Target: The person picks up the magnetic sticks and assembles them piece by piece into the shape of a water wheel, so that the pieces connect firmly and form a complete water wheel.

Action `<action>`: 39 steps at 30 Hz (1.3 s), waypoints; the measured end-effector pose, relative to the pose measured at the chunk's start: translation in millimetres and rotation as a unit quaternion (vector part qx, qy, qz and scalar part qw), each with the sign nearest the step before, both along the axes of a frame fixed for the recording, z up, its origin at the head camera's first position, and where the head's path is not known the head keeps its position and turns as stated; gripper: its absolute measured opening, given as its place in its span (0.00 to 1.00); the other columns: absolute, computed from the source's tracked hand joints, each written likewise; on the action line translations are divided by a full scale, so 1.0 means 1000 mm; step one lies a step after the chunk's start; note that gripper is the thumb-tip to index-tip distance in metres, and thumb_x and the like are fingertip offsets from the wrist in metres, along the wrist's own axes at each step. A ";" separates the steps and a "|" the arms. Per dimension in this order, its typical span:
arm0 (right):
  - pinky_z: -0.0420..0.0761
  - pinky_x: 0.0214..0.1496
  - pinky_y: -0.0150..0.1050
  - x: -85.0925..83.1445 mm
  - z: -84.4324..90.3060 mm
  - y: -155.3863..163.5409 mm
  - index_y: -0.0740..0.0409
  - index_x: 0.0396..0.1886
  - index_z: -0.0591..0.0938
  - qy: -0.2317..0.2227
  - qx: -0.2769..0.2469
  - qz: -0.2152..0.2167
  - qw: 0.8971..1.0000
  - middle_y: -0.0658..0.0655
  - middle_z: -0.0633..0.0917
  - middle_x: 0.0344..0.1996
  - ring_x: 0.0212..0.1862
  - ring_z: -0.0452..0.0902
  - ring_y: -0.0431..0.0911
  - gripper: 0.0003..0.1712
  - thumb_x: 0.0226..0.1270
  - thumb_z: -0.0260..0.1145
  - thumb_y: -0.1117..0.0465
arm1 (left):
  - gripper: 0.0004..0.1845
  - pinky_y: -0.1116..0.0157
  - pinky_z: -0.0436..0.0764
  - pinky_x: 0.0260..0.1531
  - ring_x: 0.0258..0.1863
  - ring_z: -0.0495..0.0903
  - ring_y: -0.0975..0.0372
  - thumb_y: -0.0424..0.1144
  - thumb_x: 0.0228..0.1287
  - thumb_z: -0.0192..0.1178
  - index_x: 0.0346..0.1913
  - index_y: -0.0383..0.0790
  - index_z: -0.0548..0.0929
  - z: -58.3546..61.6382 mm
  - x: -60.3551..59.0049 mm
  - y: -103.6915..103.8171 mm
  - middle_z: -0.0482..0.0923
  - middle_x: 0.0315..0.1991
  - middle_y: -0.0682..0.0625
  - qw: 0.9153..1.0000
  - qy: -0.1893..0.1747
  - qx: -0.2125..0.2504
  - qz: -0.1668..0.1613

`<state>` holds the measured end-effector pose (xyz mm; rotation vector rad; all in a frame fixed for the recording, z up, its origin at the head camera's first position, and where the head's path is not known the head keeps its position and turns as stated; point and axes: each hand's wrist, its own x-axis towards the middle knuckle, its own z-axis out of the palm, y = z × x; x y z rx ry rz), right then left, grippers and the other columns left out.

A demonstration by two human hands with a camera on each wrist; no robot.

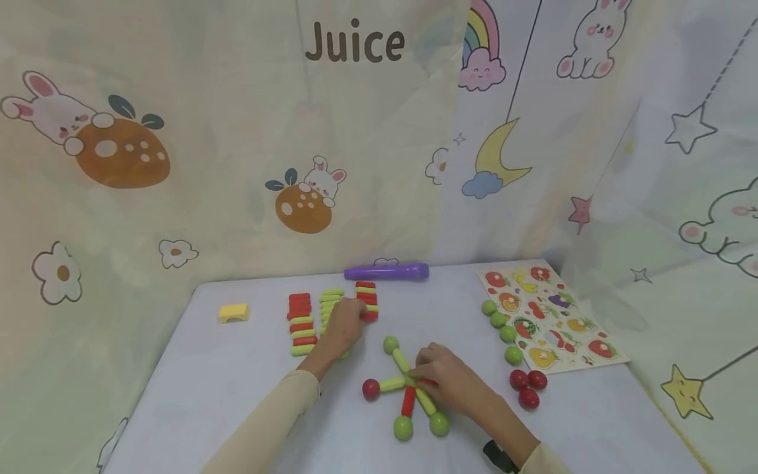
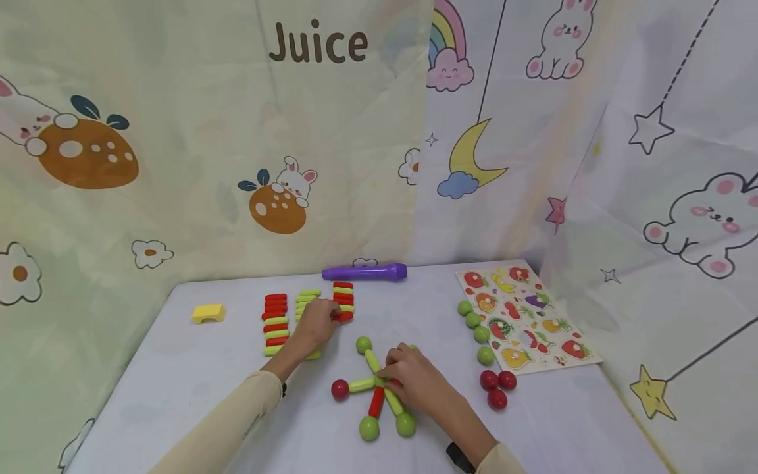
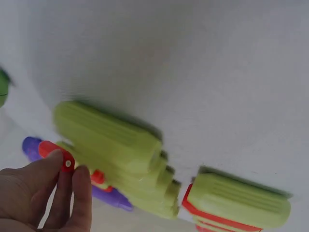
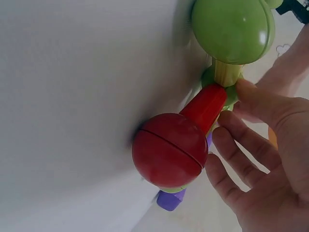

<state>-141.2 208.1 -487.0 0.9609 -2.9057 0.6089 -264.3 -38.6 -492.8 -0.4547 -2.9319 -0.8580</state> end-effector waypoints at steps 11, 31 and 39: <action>0.84 0.46 0.32 0.013 -0.003 0.012 0.50 0.52 0.94 0.000 0.007 -0.046 0.999 0.43 0.86 0.42 0.45 0.75 0.37 0.15 0.65 0.81 0.61 | 0.06 0.63 0.87 0.33 0.32 0.83 0.60 0.32 0.62 0.79 0.40 0.34 0.94 0.016 0.076 0.005 0.90 0.32 0.49 0.973 -0.094 0.199 0.063; 0.84 0.46 0.31 0.013 -0.007 0.015 0.51 0.52 0.94 -0.008 -0.008 -0.054 0.998 0.43 0.87 0.41 0.45 0.75 0.36 0.14 0.67 0.79 0.62 | 0.05 0.68 0.79 0.22 0.22 0.79 0.63 0.33 0.64 0.77 0.33 0.38 0.91 -0.011 0.092 0.033 0.83 0.26 0.52 0.957 -0.159 0.237 0.060; 0.84 0.46 0.32 0.014 -0.004 0.014 0.51 0.51 0.94 -0.001 -0.010 -0.050 0.999 0.43 0.87 0.42 0.45 0.75 0.36 0.13 0.67 0.79 0.62 | 0.19 0.58 0.89 0.41 0.38 0.86 0.59 0.40 0.62 0.81 0.52 0.35 0.90 0.000 0.096 0.004 0.88 0.40 0.50 0.960 -0.185 0.203 -0.045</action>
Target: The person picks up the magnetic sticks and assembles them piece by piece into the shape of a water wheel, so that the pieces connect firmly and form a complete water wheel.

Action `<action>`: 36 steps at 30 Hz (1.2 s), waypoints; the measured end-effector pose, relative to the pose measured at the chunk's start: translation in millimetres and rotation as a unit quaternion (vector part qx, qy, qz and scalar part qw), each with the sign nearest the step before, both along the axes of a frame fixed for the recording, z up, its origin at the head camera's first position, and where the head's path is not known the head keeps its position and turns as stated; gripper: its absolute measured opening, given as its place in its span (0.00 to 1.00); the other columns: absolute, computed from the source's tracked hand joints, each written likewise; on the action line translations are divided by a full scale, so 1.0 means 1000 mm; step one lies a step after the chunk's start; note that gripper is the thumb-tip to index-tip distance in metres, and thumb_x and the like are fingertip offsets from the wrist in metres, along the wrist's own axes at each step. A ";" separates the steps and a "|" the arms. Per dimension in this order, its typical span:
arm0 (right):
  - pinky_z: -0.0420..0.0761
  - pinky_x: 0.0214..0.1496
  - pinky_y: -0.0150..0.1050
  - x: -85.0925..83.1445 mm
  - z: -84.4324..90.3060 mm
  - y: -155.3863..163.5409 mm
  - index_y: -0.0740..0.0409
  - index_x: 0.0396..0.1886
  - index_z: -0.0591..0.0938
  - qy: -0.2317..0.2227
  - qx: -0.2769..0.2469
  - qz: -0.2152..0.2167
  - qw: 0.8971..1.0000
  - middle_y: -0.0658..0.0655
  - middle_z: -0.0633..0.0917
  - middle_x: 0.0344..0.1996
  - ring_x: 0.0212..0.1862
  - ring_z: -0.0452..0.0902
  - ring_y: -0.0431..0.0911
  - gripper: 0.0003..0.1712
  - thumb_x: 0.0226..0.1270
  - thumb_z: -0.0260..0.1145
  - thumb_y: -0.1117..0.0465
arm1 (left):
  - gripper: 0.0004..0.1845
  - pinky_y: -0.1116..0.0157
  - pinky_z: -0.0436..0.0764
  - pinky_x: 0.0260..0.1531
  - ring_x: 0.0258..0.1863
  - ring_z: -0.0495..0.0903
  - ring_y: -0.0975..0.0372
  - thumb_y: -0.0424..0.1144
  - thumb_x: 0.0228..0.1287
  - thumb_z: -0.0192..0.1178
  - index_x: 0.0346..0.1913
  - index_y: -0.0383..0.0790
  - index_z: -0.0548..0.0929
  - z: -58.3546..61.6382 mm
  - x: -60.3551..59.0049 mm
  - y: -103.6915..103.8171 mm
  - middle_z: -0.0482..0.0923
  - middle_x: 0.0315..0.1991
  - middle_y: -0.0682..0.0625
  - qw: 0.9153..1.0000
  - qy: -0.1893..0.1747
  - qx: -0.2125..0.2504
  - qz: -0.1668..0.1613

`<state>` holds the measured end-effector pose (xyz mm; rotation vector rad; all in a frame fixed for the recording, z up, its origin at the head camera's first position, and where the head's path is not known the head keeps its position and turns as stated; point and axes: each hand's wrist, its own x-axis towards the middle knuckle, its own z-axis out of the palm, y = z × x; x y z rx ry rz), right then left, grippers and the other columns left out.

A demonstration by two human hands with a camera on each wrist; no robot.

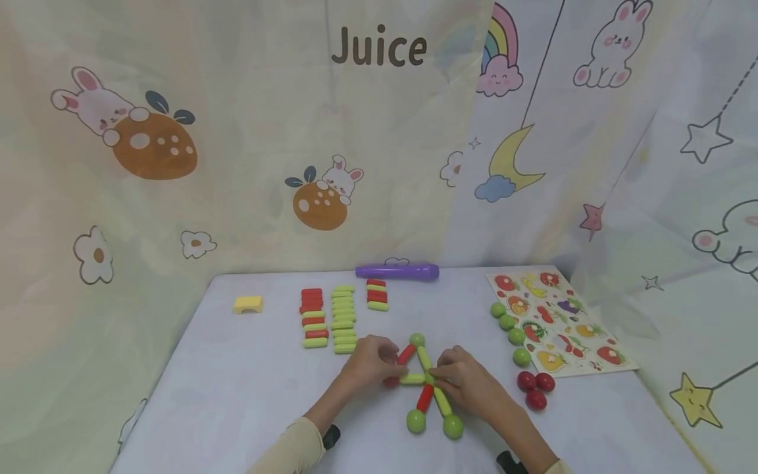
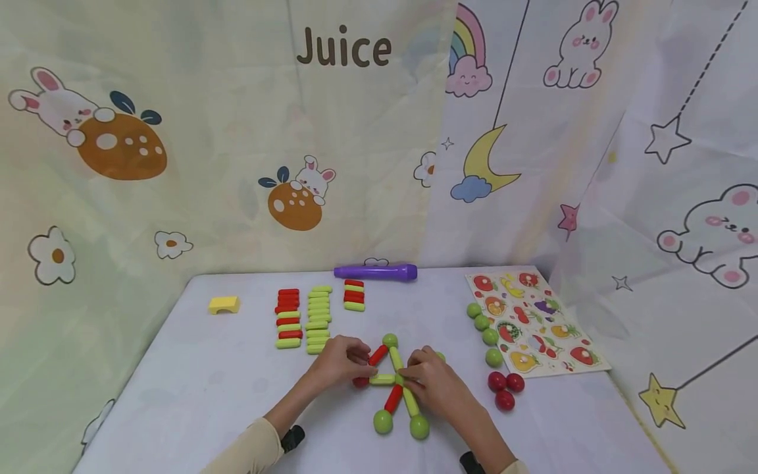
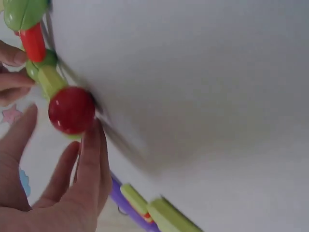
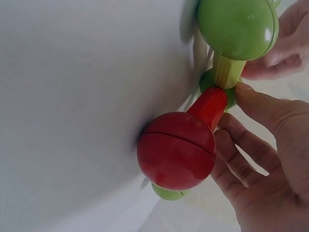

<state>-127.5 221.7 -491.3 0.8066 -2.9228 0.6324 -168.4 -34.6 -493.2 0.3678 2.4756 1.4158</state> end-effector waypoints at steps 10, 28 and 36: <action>0.85 0.46 0.32 -0.002 -0.001 0.002 0.51 0.50 0.94 0.004 -0.004 -0.004 1.000 0.44 0.87 0.42 0.45 0.76 0.37 0.13 0.67 0.79 0.62 | 0.13 0.66 0.84 0.37 0.33 0.81 0.64 0.31 0.60 0.80 0.47 0.36 0.92 -0.006 0.003 -0.012 0.88 0.36 0.53 0.990 0.093 -0.074 -0.073; 0.85 0.49 0.34 -0.003 0.001 0.004 0.52 0.50 0.94 -0.025 -0.038 0.002 0.999 0.45 0.90 0.45 0.48 0.79 0.40 0.13 0.68 0.78 0.64 | 0.22 0.64 0.87 0.45 0.41 0.83 0.62 0.34 0.63 0.79 0.59 0.36 0.88 -0.007 -0.004 -0.004 0.90 0.45 0.51 0.988 0.110 -0.076 -0.079; 0.86 0.50 0.36 -0.003 0.002 0.004 0.50 0.51 0.94 -0.044 -0.035 -0.018 0.998 0.44 0.90 0.45 0.48 0.80 0.41 0.13 0.69 0.78 0.63 | 0.19 0.64 0.85 0.34 0.35 0.81 0.61 0.43 0.66 0.77 0.54 0.37 0.87 -0.010 -0.015 0.018 0.86 0.39 0.50 0.996 0.059 -0.068 -0.009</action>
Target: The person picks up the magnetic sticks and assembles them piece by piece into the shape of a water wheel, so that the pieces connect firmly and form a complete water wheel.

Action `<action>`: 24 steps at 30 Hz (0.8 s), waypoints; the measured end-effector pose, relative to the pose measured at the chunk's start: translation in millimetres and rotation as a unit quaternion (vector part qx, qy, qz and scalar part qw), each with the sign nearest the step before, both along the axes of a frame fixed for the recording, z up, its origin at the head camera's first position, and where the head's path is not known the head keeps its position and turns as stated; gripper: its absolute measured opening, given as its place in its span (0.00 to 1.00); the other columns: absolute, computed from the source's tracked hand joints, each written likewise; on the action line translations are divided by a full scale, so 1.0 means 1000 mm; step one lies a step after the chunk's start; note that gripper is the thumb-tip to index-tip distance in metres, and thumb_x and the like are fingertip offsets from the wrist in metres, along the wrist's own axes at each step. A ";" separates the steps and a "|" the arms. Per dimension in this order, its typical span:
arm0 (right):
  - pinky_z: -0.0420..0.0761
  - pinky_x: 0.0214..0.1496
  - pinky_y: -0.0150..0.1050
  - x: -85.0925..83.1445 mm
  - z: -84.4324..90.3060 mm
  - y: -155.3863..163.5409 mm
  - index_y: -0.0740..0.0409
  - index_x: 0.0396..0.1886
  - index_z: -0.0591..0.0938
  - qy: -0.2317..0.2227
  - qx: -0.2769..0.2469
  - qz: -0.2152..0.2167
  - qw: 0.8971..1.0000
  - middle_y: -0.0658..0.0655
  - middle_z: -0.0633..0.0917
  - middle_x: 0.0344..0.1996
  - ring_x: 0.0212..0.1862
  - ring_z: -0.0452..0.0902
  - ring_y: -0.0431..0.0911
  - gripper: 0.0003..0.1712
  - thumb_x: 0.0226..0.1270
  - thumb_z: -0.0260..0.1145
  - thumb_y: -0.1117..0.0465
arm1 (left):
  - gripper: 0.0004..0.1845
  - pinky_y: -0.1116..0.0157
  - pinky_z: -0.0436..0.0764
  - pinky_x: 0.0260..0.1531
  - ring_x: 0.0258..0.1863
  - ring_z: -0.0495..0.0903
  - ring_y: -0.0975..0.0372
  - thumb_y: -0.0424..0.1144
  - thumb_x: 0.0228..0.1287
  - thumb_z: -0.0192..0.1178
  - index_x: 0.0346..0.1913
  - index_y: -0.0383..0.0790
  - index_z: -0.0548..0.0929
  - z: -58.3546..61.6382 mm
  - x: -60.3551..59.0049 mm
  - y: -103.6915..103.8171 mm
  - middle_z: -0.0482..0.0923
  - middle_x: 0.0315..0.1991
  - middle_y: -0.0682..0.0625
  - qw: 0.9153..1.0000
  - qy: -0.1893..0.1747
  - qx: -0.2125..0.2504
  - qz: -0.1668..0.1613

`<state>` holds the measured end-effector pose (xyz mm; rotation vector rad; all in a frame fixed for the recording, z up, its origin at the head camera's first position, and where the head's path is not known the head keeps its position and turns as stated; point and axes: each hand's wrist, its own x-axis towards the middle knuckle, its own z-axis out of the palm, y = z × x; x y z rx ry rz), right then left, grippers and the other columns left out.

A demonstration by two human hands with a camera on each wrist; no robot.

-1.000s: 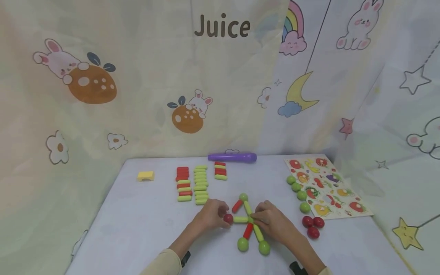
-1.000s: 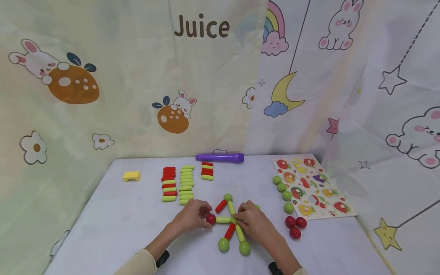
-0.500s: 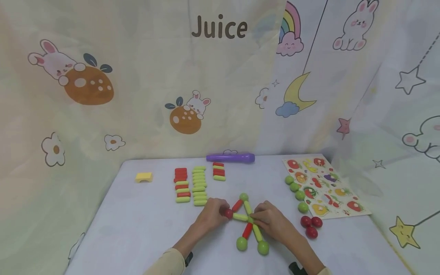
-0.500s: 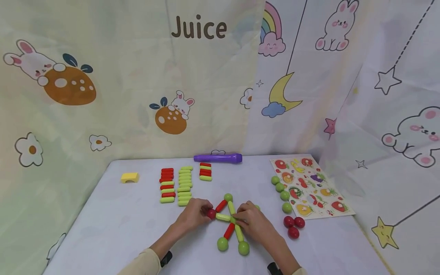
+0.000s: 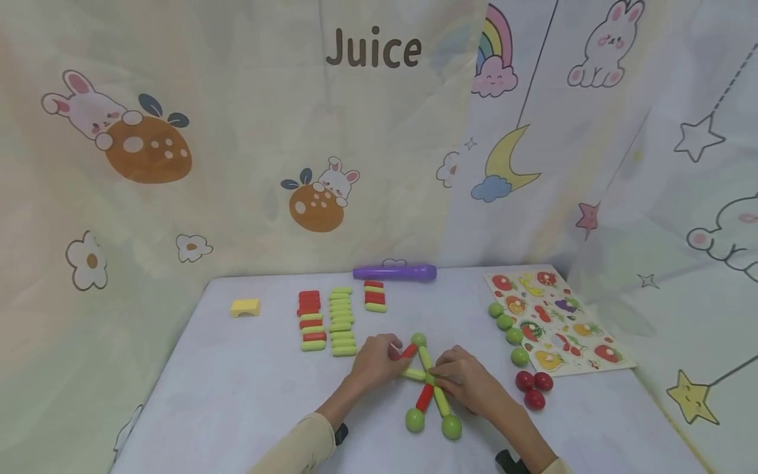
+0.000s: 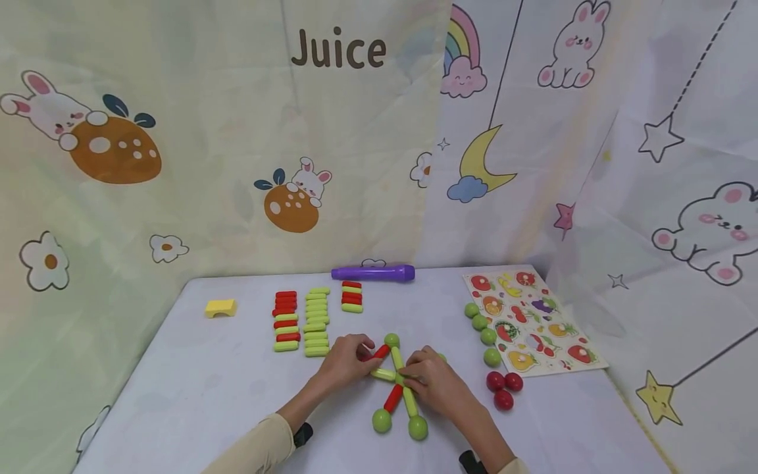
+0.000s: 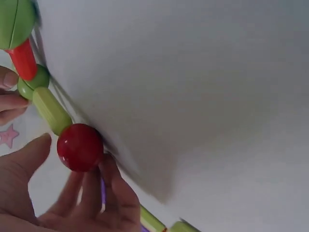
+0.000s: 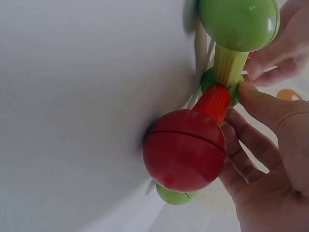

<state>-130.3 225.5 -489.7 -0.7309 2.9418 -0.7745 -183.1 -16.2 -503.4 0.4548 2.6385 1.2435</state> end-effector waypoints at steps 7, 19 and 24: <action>0.85 0.50 0.36 0.002 -0.001 -0.002 0.51 0.50 0.94 0.014 -0.013 0.009 1.000 0.45 0.89 0.45 0.49 0.79 0.41 0.12 0.69 0.77 0.64 | 0.12 0.64 0.82 0.26 0.27 0.80 0.60 0.38 0.63 0.77 0.43 0.34 0.88 0.002 -0.004 0.012 0.83 0.30 0.50 0.997 -0.006 -0.012 0.072; 0.86 0.50 0.36 0.001 -0.004 -0.001 0.51 0.50 0.94 0.031 0.001 0.013 0.999 0.45 0.89 0.45 0.49 0.80 0.41 0.12 0.69 0.78 0.62 | 0.18 0.60 0.86 0.34 0.37 0.83 0.58 0.38 0.61 0.80 0.49 0.33 0.89 0.008 0.005 -0.021 0.87 0.39 0.47 1.000 -0.017 0.001 -0.004; 0.86 0.49 0.36 0.000 -0.003 -0.002 0.53 0.49 0.94 0.045 0.008 0.000 0.999 0.45 0.89 0.43 0.48 0.79 0.41 0.12 0.67 0.79 0.63 | 0.15 0.59 0.88 0.39 0.38 0.83 0.60 0.35 0.63 0.79 0.49 0.34 0.91 0.001 0.000 -0.023 0.89 0.40 0.48 1.000 0.019 -0.013 -0.020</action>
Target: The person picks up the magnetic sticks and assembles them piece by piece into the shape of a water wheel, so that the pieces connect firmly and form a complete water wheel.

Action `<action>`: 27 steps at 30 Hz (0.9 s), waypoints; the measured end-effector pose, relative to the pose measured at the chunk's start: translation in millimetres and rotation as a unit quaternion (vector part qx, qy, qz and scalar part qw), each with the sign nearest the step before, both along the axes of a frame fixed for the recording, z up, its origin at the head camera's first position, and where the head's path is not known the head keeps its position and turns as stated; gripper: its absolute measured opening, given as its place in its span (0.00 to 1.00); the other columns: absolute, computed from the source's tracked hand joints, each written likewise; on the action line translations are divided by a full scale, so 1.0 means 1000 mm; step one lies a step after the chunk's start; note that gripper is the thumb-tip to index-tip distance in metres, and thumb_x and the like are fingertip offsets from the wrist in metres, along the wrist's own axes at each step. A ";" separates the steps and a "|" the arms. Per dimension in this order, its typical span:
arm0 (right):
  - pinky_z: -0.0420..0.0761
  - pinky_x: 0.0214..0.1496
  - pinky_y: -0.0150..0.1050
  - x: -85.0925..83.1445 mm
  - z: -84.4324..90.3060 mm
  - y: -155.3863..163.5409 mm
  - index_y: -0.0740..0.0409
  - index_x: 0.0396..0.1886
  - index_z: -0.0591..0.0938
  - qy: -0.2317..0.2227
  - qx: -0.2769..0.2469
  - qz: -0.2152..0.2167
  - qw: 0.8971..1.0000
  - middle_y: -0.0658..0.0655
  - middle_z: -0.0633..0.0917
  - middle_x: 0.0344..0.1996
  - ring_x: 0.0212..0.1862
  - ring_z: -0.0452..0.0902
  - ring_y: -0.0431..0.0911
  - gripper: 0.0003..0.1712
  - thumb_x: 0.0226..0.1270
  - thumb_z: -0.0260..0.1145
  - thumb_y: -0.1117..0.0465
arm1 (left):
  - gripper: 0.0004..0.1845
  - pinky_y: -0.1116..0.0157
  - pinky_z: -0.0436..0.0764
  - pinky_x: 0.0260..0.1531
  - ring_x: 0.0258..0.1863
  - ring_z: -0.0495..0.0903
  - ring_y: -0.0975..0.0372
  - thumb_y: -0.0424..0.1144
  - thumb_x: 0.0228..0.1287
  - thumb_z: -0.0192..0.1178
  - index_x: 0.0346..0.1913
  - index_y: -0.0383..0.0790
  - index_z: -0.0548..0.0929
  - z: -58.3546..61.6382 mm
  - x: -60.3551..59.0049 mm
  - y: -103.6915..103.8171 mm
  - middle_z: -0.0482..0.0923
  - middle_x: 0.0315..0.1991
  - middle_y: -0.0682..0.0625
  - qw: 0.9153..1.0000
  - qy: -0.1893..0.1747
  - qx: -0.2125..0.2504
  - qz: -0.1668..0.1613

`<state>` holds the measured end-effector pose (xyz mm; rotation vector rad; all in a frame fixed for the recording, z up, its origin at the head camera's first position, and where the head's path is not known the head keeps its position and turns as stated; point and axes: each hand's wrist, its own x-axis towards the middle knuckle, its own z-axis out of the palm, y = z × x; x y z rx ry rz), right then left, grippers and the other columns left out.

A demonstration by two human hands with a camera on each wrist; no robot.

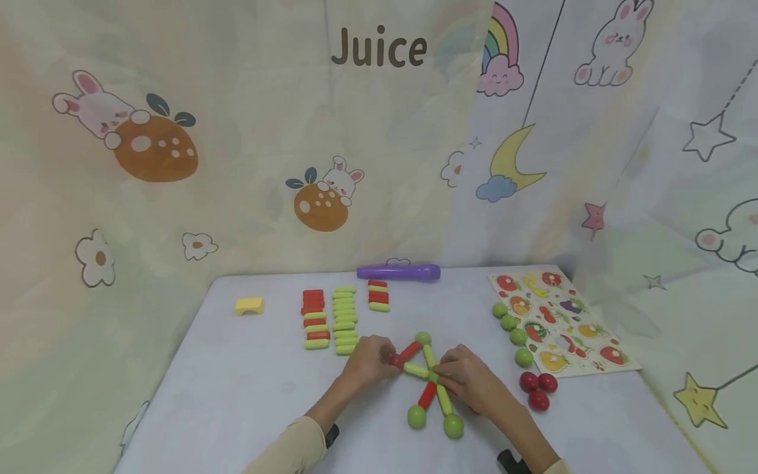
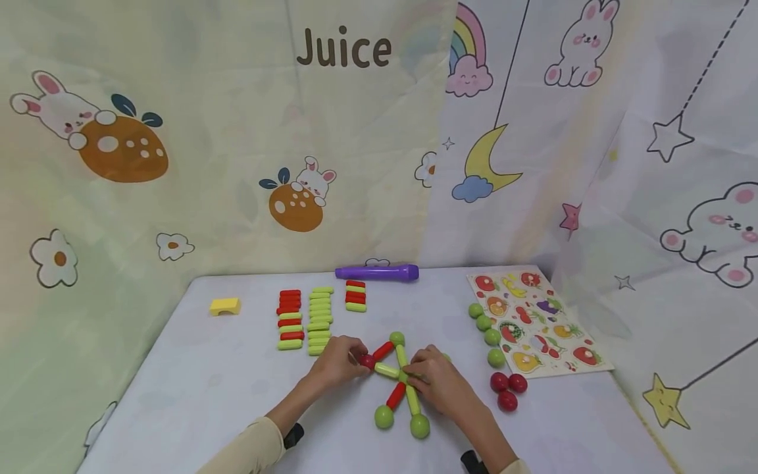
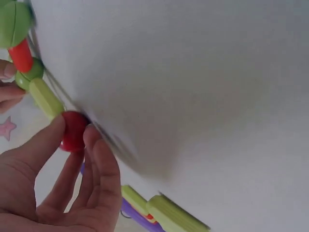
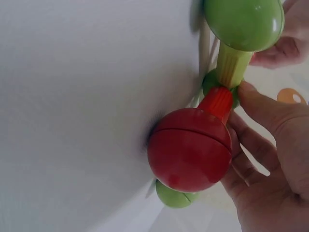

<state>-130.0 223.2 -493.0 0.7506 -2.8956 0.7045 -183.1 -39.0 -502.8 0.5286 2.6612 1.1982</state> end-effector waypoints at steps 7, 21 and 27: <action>0.84 0.46 0.34 -0.005 -0.004 -0.007 0.51 0.47 0.95 -0.003 0.016 -0.081 0.997 0.43 0.88 0.38 0.43 0.75 0.38 0.11 0.64 0.81 0.61 | 0.15 0.54 0.88 0.49 0.46 0.84 0.54 0.34 0.68 0.75 0.55 0.34 0.89 0.008 -0.001 -0.003 0.88 0.47 0.44 0.999 0.043 -0.007 0.028; 0.81 0.40 0.37 -0.015 -0.004 -0.012 0.57 0.45 0.94 0.008 0.006 -0.186 0.982 0.48 0.85 0.31 0.38 0.72 0.42 0.13 0.61 0.84 0.61 | 0.17 0.52 0.82 0.64 0.61 0.82 0.48 0.29 0.73 0.68 0.62 0.32 0.86 0.014 -0.066 -0.011 0.86 0.57 0.40 0.980 0.151 -0.120 0.045; 0.84 0.41 0.38 -0.020 -0.006 -0.020 0.57 0.45 0.94 0.003 0.001 -0.215 0.977 0.51 0.88 0.35 0.39 0.76 0.43 0.13 0.62 0.84 0.60 | 0.13 0.53 0.85 0.57 0.52 0.84 0.48 0.21 0.71 0.61 0.54 0.29 0.88 0.011 -0.088 0.000 0.87 0.48 0.38 0.967 0.183 -0.172 0.041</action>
